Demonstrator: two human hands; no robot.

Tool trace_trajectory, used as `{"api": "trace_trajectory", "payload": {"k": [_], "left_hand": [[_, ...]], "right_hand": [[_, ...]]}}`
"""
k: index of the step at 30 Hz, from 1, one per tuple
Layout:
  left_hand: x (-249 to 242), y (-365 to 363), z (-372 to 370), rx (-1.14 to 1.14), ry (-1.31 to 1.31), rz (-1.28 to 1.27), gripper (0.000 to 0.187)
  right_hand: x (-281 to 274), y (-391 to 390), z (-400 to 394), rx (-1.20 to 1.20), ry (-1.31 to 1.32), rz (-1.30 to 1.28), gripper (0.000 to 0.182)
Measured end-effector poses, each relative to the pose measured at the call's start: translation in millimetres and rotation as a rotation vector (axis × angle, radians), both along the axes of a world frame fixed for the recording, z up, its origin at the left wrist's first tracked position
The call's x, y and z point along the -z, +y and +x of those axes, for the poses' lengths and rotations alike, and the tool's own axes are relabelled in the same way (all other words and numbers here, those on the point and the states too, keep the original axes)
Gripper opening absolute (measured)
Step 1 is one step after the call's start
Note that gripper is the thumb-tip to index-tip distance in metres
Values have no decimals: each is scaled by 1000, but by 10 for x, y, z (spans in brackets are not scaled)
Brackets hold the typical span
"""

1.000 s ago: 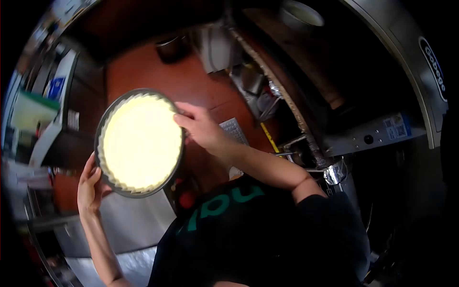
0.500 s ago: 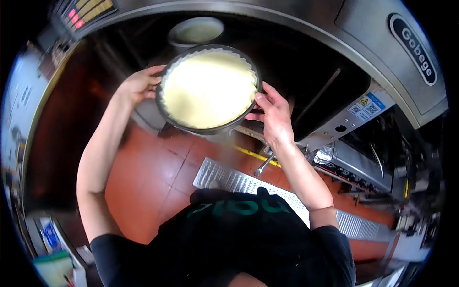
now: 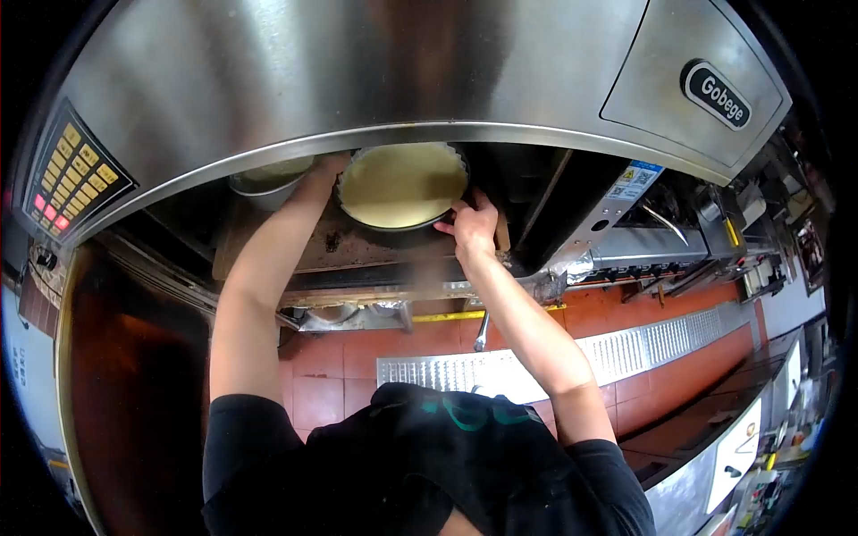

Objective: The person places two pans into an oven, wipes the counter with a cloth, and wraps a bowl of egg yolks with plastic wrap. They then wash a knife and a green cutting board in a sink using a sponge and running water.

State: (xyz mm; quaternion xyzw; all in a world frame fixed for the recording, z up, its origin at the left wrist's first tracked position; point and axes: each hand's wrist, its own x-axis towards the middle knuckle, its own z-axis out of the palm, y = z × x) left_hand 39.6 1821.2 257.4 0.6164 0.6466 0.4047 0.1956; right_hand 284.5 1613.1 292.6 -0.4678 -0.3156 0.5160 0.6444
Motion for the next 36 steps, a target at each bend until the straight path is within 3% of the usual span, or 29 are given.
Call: {"api": "trace_trajectory", "payload": {"k": [5,7,9,11,14,17,22,36], "left_hand": [[-95,-1040,241,-127,-452,176,22],[-358,-1681,215,-233,-776,145,14],[-254,-1707,-282,-434,-1015,-126,14],[-47,-1483,-891,-598,-1230,-116,18],[-155,-1512,-1086,-763,-1271,-26,19],[151,-1091,-1390,-644,-1312,74,19],[55,-887,-1215,-531,-1340,128,22],[-213,-1352,-927,-537,-1345,169,31]], "right_hand": [[-154,-312,-207,10,189,-143,34],[-158,-505,-281,-375,362,-248,35],[-56,-364,-382,-337,404,-231,30],[3,-278,-427,-312,439,-215,33],[-10,-285,-498,-271,411,-211,31],[-34,-313,-524,-202,436,-171,26],[64,-105,-569,-112,430,-107,21],[180,627,-681,36,431,-101,15]]}}
